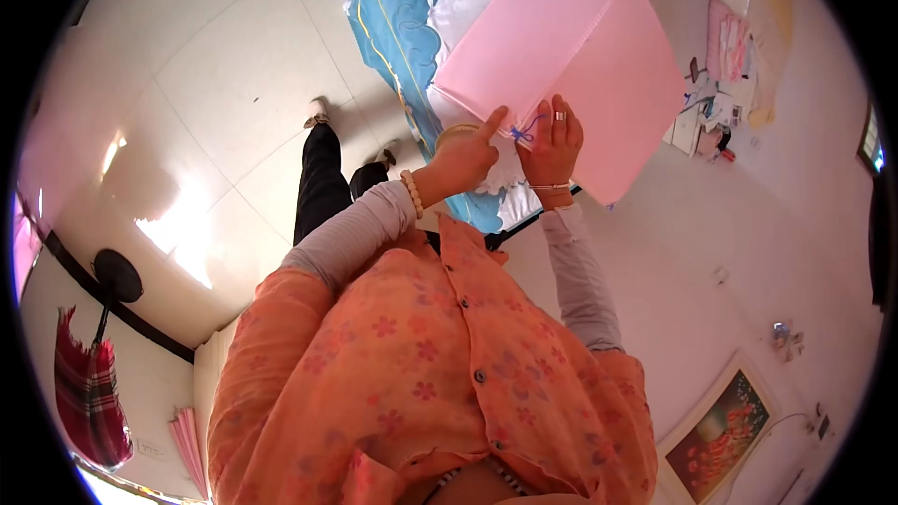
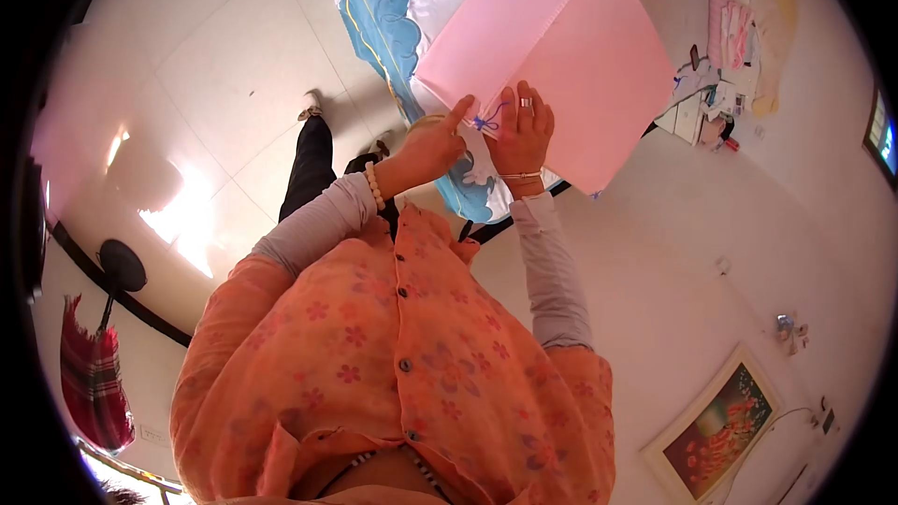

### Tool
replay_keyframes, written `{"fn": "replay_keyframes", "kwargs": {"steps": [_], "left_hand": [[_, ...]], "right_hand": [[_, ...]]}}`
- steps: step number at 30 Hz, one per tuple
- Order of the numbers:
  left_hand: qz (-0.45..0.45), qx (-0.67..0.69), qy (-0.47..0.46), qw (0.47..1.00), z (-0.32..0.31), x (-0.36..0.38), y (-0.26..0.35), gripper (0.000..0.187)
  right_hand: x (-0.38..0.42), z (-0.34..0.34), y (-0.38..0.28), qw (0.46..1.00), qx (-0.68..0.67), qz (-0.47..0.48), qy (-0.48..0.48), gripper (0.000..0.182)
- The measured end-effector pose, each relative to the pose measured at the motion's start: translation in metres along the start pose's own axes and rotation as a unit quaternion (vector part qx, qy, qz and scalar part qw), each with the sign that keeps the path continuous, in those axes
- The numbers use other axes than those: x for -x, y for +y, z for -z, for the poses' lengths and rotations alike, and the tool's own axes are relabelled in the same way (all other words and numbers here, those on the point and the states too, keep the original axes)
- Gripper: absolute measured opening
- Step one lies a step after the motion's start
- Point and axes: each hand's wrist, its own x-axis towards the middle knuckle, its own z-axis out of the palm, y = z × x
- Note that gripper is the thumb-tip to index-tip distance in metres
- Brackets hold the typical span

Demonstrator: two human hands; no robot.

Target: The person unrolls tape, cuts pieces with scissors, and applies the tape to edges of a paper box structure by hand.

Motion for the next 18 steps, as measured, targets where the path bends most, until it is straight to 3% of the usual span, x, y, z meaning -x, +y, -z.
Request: {"fn": "replay_keyframes", "kwargs": {"steps": [8,9,11,14,16,18], "left_hand": [[0.043,-0.08,-0.097,0.991,0.017,0.0,-0.021,0.014],[0.041,-0.068,-0.057,0.995,0.019,0.005,-0.02,0.015],[0.051,-0.055,-0.033,0.997,0.028,0.011,-0.013,0.018],[0.018,-0.04,0.01,0.999,0.031,0.016,0.001,0.018],[0.025,-0.055,-0.009,0.998,0.031,0.01,0.014,0.016],[0.053,-0.061,-0.02,0.997,0.03,0.005,0.023,0.014]], "right_hand": [[-0.001,0.007,0.001,1.0,-0.026,-0.003,-0.002,0.063],[-0.001,0.014,0.001,1.0,-0.024,-0.011,0.006,0.063],[-0.005,0.037,0.002,0.991,-0.064,0.004,-0.114,0.07],[0.022,0.078,0.027,0.99,-0.131,-0.005,-0.052,0.082],[0.072,0.076,0.068,0.972,-0.174,-0.139,0.081,0.071],[0.134,0.059,0.113,0.891,-0.195,-0.372,0.171,0.058]]}}
